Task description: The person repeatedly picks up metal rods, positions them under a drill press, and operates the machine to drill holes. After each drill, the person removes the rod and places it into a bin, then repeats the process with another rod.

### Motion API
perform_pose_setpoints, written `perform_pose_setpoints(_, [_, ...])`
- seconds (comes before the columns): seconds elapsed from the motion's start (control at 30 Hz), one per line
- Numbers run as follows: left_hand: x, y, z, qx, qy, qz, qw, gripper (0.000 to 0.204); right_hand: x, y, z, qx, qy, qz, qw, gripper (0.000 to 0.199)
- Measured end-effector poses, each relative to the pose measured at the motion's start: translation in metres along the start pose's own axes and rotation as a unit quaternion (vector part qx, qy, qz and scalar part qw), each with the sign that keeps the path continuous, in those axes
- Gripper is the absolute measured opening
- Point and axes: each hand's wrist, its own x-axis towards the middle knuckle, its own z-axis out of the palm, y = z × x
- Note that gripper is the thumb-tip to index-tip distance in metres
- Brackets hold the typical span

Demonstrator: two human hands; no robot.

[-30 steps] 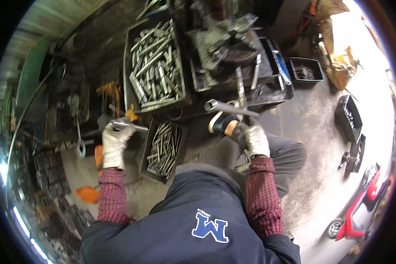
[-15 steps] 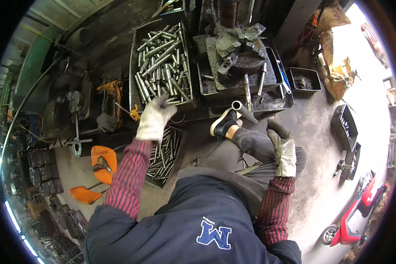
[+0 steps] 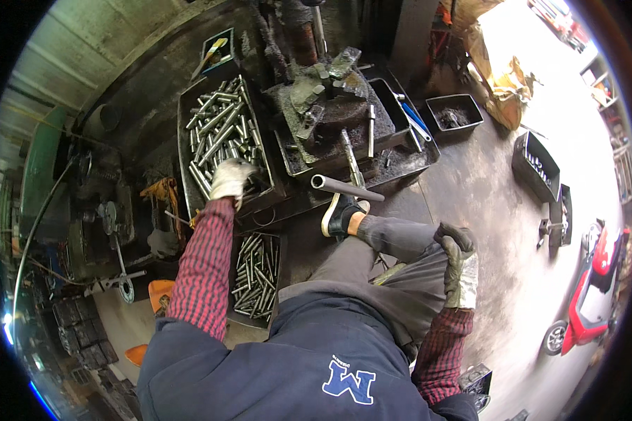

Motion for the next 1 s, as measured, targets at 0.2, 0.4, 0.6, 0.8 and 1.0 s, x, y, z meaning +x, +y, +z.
perform_pose_setpoints(0.2, [-0.110, 0.041, -0.093, -0.357, 0.281, 0.129, 0.882, 0.035, 0.008, -0.013, 0.030, 0.004, -0.045, 0.055, 0.997, 0.043])
perform_pose_setpoints(0.4, [-0.208, -0.004, -0.083, -0.523, 0.167, 0.280, 0.787, 0.030, 0.019, -0.040, 0.083, -0.013, -0.072, 0.058, 0.996, 0.042])
perform_pose_setpoints(0.6, [-0.163, 0.032, -0.016, -0.555, 0.045, 0.068, 0.828, 0.029, 0.003, -0.074, 0.093, 0.026, -0.174, 0.058, 0.983, 0.039])
perform_pose_setpoints(0.8, [-0.094, 0.161, -0.020, -0.716, -0.078, 0.232, 0.654, 0.035, -0.005, -0.060, 0.070, 0.068, -0.103, 0.097, 0.988, 0.040])
perform_pose_setpoints(1.0, [0.000, 0.250, 0.004, -0.538, -0.105, 0.278, 0.789, 0.028, -0.020, -0.025, 0.053, 0.091, -0.066, 0.141, 0.984, 0.040])
